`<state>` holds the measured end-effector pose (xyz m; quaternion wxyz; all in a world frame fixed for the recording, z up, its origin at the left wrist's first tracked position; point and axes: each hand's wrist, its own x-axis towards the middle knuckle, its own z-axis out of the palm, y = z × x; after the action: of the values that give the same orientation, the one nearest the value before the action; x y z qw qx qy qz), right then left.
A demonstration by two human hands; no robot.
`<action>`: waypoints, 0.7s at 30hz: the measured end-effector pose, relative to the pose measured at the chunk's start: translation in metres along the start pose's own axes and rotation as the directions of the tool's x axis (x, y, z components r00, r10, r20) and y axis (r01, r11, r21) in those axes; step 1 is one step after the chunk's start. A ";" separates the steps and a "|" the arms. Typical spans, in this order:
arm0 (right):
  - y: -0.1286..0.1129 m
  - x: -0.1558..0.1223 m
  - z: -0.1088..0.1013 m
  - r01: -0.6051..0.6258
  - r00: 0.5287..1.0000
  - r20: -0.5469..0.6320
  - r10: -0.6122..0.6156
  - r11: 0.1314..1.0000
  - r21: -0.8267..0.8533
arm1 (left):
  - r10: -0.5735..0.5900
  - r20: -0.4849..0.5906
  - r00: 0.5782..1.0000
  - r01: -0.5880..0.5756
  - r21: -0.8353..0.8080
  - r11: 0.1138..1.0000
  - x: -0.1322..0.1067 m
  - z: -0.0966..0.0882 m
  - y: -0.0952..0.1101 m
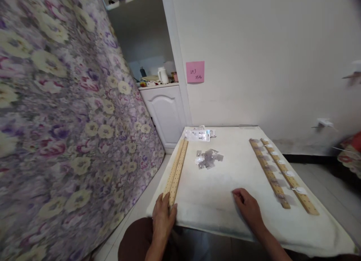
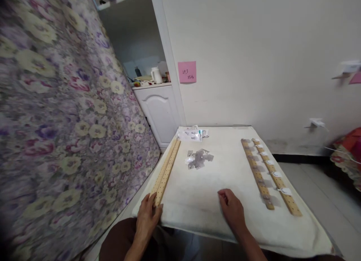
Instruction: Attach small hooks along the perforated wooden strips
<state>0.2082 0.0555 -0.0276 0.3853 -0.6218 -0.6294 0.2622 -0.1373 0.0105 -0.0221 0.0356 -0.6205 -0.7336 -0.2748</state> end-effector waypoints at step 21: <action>-0.092 0.050 0.118 0.108 0.972 0.205 -0.114 0.993 0.041 | -0.254 -0.029 0.967 0.252 -0.063 0.966 0.040 -0.003 -0.006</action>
<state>0.0623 0.1138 -0.0116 0.3411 -0.5492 -0.6958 0.3128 -0.1529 0.0443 -0.0066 -0.0043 -0.5174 -0.7977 -0.3098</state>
